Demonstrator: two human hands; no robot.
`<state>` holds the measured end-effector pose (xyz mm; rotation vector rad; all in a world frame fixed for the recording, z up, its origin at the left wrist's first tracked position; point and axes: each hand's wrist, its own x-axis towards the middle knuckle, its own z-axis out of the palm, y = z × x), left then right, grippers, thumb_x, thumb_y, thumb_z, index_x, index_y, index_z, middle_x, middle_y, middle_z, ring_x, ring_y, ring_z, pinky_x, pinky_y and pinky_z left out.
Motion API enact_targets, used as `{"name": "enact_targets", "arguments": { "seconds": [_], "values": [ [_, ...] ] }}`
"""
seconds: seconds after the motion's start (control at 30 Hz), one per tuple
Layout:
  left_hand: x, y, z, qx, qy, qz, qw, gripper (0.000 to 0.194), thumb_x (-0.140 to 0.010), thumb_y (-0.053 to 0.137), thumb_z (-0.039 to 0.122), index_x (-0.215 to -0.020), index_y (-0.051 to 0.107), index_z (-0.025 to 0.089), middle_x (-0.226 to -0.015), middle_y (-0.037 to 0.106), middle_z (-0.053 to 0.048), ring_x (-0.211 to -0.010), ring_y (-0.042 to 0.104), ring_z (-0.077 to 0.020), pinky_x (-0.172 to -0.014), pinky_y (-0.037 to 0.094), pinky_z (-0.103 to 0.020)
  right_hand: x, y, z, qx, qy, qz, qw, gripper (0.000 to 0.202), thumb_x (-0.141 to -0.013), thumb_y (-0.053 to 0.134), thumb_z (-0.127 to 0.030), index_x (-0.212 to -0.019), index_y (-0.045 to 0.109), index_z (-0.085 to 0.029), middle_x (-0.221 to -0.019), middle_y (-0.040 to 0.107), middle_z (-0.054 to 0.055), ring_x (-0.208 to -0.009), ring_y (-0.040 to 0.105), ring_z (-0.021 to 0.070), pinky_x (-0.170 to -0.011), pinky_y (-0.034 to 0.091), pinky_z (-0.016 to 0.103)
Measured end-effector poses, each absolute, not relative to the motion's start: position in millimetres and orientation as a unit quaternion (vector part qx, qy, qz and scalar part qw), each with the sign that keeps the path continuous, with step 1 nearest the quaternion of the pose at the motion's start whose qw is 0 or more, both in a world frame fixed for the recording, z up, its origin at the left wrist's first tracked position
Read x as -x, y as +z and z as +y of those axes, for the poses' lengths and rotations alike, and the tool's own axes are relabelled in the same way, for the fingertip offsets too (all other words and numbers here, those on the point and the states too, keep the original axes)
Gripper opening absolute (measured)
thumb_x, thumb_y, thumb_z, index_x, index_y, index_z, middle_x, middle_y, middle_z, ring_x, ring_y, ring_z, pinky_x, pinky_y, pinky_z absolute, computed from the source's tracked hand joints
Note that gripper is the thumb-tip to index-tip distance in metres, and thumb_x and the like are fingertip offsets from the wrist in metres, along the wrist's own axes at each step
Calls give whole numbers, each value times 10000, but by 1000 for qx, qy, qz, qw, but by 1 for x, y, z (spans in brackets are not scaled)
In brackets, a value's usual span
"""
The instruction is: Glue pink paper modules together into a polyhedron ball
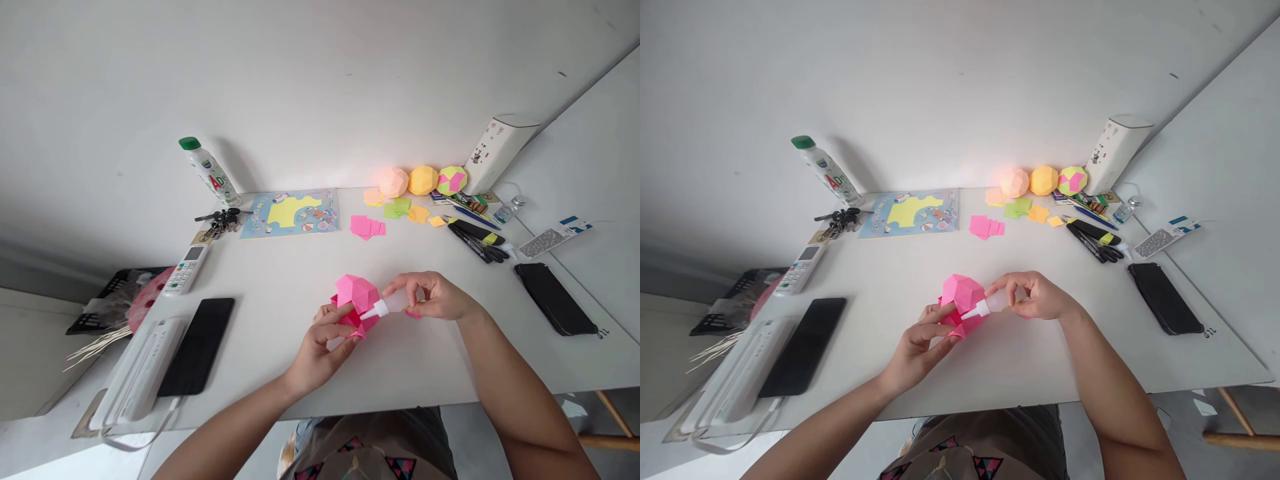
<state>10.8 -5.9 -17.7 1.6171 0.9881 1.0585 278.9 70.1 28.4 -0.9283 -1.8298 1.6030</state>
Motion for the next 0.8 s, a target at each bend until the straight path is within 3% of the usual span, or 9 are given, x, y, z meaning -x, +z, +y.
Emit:
{"name": "enact_targets", "arguments": {
  "seconds": [0.2, 0.3, 0.4, 0.5, 0.67, 0.8],
  "values": [
    [-10, -18, -7, -657, 434, 406, 465, 166, -890, 643, 353, -840, 781, 276, -1235, 680, -82, -973, 457, -247, -992, 344, -515, -287, 28, 72, 311, 610, -659, 312, 252, -702, 749, -114, -608, 532, -202, -1072, 725, 85, -1006, 651, 254, -576, 547, 288],
    [-10, -18, -7, -647, 439, 410, 470, 173, -881, 650, 372, -825, 782, 276, -1243, 678, -81, -1015, 468, -254, -1043, 310, -542, -296, 31, 74, 271, 636, -578, 434, 319, -608, 847, -169, -600, 531, -219, -963, 735, 49, -857, 690, 240, -646, 581, 364],
    [-11, -19, -6, -636, 439, 413, 482, 194, -872, 651, 407, -831, 784, 273, -1242, 674, -92, -1048, 485, -263, -1066, 305, -560, -307, 35, 78, 246, 618, -494, 560, 298, -590, 868, -272, -712, 598, -295, -974, 701, -26, -807, 681, 175, -665, 587, 308],
    [-12, -18, -5, -623, 431, 427, 494, 213, -856, 660, 438, -817, 786, 270, -1241, 671, -94, -1104, 498, -278, -1090, 294, -566, -315, 36, 84, 294, 571, -439, 629, 340, -592, 858, -427, -849, 649, -352, -974, 666, -33, -821, 645, 151, -712, 582, 269],
    [-12, -11, -5, -574, 413, 450, 545, 261, -820, 679, 503, -788, 783, 266, -1230, 668, -97, -1208, 512, -301, -1097, 323, -547, -315, 26, 96, 366, 516, -404, 661, 392, -621, 784, -620, -879, 687, -341, -946, 654, -23, -807, 614, 153, -798, 557, 323],
    [-13, -3, -5, -509, 402, 465, 603, 292, -762, 730, 529, -756, 776, 241, -1316, 616, -108, -1333, 444, -343, -1107, 322, -547, -316, 15, 105, 406, 488, -410, 655, 387, -632, 808, -545, -941, 692, -343, -1005, 686, -5, -852, 634, 182, -842, 530, 389]
  ]
}}
